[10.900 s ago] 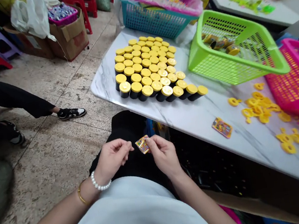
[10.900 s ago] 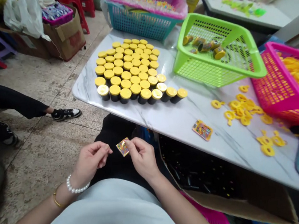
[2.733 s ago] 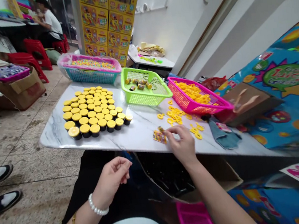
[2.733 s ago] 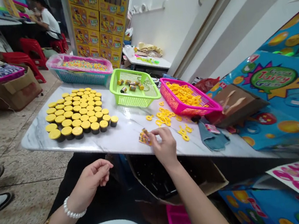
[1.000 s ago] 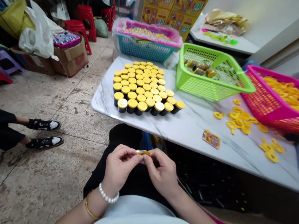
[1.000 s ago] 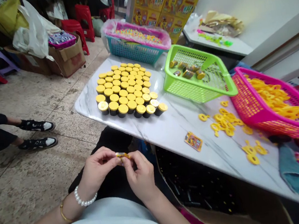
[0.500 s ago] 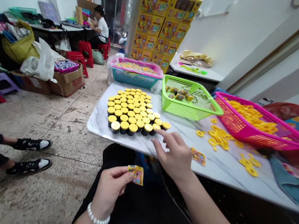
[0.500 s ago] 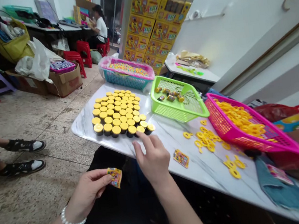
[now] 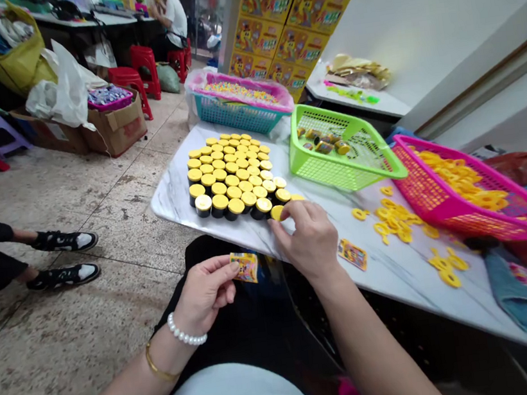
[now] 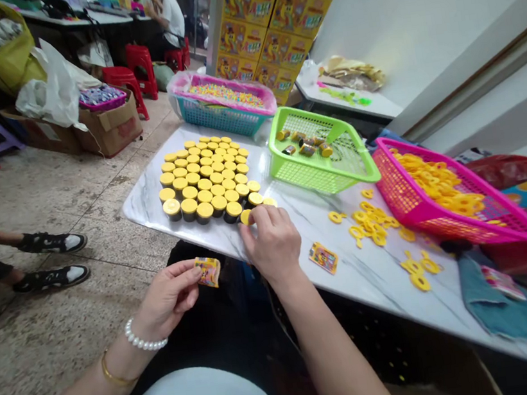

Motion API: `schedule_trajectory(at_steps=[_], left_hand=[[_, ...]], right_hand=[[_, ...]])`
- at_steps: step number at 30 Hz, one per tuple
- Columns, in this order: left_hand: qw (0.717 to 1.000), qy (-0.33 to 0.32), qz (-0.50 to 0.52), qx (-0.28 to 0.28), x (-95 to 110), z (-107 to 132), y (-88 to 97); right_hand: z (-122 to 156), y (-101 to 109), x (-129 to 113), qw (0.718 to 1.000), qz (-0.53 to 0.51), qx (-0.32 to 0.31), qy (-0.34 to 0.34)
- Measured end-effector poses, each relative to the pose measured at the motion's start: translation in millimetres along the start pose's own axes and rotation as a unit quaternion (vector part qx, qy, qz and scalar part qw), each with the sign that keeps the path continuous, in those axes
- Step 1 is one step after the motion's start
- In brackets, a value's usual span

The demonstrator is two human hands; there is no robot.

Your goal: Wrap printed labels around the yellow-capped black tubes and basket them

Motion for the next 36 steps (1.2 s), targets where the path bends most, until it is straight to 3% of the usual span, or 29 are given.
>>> schedule_trajectory(at_steps=[3,5,8,9,10,12,15,20,22,27,31,36], left_hand=[[1.0,0.018,0.023,0.004,-2.2,-0.7,3.0],[0.998,0.039,0.05,0.007,-5.6,-0.7,4.9],[0.994,0.069,0.087,0.007,-10.6,-0.4,4.0],[0.993,0.075,0.094,0.007,-11.6,-0.3,2.9],[0.992,0.08,0.1,0.006,-12.4,-0.3,1.6],[0.991,0.085,0.107,0.004,-13.1,0.0,-1.2],[0.99,0.082,0.116,0.001,-12.9,1.1,-3.8],[0.989,0.072,0.127,0.002,-15.4,3.0,-4.0],[0.989,0.073,0.129,0.001,-17.7,3.1,-4.3],[0.988,0.061,0.142,0.003,-17.7,1.1,-3.3],[0.987,0.067,0.146,0.019,-20.1,2.0,2.4],[0.987,0.075,0.139,0.026,-23.0,3.9,5.6]], right_hand=[[6.6,17.4,17.0,0.975,-0.193,0.001,-0.106],[21.6,15.2,29.3,0.906,-0.366,-0.057,-0.205],[56.5,-5.1,26.4,0.753,-0.548,-0.178,-0.318],[67.7,-11.2,23.5,0.715,-0.575,-0.2,-0.343],[77.1,-16.8,21.0,0.689,-0.591,-0.213,-0.361],[89.8,-26.5,17.4,0.666,-0.601,-0.223,-0.382],[97.9,-36.9,13.5,0.681,-0.578,-0.234,-0.385],[96.6,-25.5,13.6,0.771,-0.494,-0.193,-0.351],[96.1,-20.1,7.4,0.796,-0.477,-0.19,-0.322],[98.8,-20.6,-13.1,0.814,-0.465,-0.238,-0.255],[94.6,-12.2,-11.5,0.854,-0.42,-0.207,-0.227],[93.9,-12.2,-13.4,0.866,-0.39,-0.222,-0.219]])
Point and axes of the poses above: each hand's wrist, its own z-axis away from the middle knuckle, its own y-axis out of the back of the hand, x = y × z, the point moved 10 cm from there along -z, towards the middle knuckle, and after that the axes turned 12 degrees about -y, right-handed, at the moved point
